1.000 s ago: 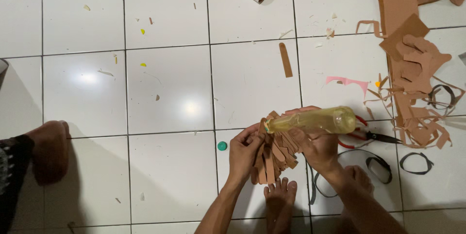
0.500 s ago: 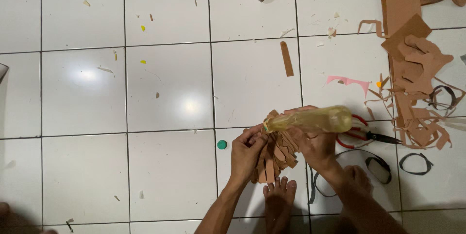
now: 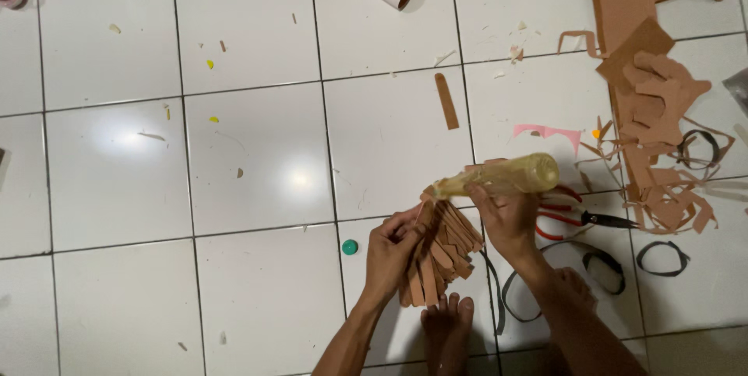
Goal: The person sits on a tiled floor and applies glue from a plastic bottle to small wooden craft sticks. They pick up each stick, apply glue, and place it in a row on the floor. A second person briefly walks through the scene.
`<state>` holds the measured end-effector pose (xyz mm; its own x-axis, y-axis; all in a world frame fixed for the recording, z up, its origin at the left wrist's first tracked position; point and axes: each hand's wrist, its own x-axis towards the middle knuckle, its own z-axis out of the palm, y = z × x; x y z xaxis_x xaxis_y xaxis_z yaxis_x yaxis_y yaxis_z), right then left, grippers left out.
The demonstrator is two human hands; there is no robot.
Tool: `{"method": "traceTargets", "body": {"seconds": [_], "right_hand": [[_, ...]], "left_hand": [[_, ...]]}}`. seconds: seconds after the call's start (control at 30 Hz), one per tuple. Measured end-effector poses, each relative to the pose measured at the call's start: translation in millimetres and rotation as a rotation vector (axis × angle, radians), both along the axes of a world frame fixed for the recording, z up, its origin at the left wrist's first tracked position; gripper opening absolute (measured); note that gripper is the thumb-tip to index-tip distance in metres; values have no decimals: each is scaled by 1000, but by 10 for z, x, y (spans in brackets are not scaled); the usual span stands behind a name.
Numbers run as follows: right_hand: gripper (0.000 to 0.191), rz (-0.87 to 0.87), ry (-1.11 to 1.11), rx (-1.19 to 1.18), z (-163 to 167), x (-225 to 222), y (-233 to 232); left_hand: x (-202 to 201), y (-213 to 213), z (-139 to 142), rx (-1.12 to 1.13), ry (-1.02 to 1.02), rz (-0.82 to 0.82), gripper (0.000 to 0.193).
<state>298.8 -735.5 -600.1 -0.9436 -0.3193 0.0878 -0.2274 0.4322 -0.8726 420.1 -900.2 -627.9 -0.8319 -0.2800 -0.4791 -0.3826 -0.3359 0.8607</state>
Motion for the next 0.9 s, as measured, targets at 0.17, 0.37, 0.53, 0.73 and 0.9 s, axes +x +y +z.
{"method": "traceTargets", "body": {"seconds": [0.17, 0.37, 0.53, 0.73, 0.9], "right_hand": [[24, -160, -189, -193, -323, -134, 538], [24, -453, -448, -272, -573, 28, 1000], [28, -569, -507, -420, -478, 212, 1193], [34, -551, -493, -535, -688, 93, 1270], [34, -526, -541, -661, -719, 61, 1161]], "left_hand": [[-878, -346, -163, -304, -1, 0, 34], [-2334, -437, -487, -595, 18, -2, 35], [-2784, -319, -656, -667, -85, -2, 35], [-2406, -441, -1006, -815, 104, -104, 40], [-1405, -442, -925, -818, 100, -200, 27]]}}
